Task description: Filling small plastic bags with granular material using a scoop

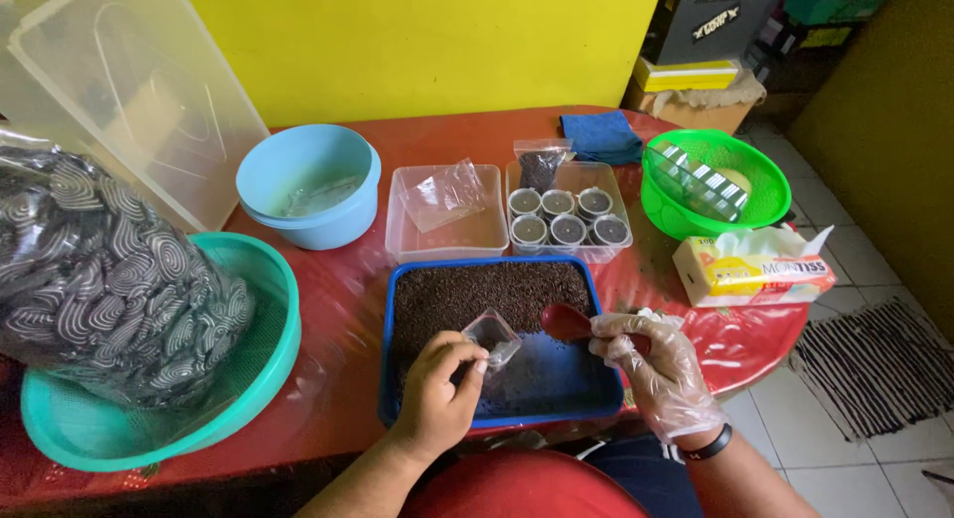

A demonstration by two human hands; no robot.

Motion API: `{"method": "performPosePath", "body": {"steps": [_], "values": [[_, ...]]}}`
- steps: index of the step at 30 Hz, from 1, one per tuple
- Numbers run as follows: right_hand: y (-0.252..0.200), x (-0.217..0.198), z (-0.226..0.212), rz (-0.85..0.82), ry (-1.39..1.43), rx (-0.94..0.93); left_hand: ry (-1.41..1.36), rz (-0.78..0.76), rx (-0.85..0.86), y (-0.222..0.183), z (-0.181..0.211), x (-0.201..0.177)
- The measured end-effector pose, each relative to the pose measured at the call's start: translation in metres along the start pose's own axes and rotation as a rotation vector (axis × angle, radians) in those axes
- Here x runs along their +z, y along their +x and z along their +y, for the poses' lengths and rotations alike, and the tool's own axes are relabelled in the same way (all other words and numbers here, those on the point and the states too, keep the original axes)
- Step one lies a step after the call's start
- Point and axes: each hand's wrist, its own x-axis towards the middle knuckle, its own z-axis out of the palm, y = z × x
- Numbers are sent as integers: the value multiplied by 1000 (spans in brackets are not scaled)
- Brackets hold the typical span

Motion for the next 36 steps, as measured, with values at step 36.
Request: {"method": "performPosePath", "body": {"steps": [36], "values": [[43, 9, -54, -592, -816, 512, 238, 62, 170, 49, -6, -39]]}}
